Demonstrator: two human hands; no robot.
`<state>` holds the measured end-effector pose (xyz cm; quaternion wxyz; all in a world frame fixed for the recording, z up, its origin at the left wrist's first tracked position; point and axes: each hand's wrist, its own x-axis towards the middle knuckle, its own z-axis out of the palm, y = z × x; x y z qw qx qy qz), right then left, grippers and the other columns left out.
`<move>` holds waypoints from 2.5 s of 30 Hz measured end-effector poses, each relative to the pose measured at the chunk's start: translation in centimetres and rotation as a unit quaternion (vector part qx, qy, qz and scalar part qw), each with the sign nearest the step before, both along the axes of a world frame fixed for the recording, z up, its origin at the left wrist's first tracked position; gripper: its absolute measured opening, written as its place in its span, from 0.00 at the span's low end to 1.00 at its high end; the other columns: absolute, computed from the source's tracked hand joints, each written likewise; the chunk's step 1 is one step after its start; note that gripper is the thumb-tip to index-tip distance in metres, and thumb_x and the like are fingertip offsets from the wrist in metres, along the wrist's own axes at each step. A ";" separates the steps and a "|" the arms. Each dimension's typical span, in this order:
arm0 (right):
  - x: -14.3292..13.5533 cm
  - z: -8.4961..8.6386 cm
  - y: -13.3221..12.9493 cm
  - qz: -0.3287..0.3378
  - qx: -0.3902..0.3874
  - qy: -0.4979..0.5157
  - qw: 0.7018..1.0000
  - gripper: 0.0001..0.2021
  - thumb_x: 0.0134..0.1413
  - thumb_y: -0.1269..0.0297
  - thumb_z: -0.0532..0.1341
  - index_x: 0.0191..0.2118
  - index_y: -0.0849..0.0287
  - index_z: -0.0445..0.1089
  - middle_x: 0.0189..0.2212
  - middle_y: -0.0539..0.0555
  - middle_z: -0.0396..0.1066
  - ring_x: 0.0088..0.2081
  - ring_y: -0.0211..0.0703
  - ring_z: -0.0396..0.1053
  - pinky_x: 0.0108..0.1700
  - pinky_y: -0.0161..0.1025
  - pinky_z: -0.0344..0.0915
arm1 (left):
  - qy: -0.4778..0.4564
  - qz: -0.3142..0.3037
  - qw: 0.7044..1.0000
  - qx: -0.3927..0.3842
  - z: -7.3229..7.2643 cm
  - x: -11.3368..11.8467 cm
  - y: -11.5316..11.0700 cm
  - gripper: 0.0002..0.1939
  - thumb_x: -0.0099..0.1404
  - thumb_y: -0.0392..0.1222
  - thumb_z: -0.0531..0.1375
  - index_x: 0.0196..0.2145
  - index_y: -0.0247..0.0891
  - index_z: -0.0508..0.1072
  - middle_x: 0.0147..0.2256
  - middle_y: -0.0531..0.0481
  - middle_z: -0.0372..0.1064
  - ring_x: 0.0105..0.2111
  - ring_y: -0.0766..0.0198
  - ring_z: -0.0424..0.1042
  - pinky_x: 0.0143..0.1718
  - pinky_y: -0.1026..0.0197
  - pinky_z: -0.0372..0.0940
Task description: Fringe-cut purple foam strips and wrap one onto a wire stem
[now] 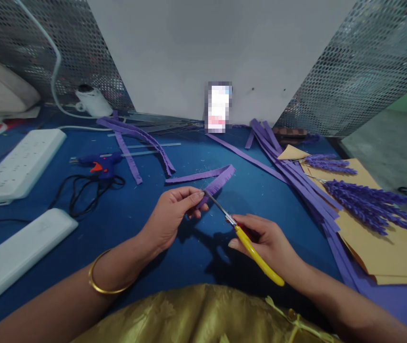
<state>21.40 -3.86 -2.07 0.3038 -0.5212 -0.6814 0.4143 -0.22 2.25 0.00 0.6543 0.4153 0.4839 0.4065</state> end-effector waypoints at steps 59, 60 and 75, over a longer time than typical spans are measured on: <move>-0.2 0.5 -0.2 -0.013 0.010 -0.023 1.000 0.17 0.53 0.58 0.68 0.47 0.57 0.74 0.29 0.49 0.63 0.28 0.38 0.61 0.30 0.35 0.59 | -0.008 0.007 1.000 0.023 0.0 0.0 0.2 0.06 0.56 0.40 0.68 0.27 0.34 0.77 0.22 0.54 0.72 0.20 0.74 0.64 0.23 0.70 0.58; -0.2 0.5 -0.3 -0.013 0.007 -0.019 1.000 0.17 0.53 0.58 0.68 0.47 0.57 0.74 0.29 0.49 0.63 0.28 0.38 0.61 0.31 0.35 0.59 | -0.008 0.006 1.000 0.025 0.0 0.0 0.2 0.06 0.56 0.40 0.68 0.27 0.35 0.77 0.22 0.54 0.72 0.20 0.74 0.64 0.23 0.70 0.58; -0.2 0.7 -0.3 0.002 0.033 -0.038 0.999 0.13 0.56 0.57 0.66 0.43 0.60 0.75 0.26 0.47 0.60 0.26 0.37 0.58 0.29 0.34 0.56 | -0.015 0.006 1.000 0.013 0.1 0.0 0.3 0.07 0.55 0.41 0.69 0.26 0.35 0.77 0.22 0.54 0.72 0.20 0.74 0.64 0.23 0.70 0.57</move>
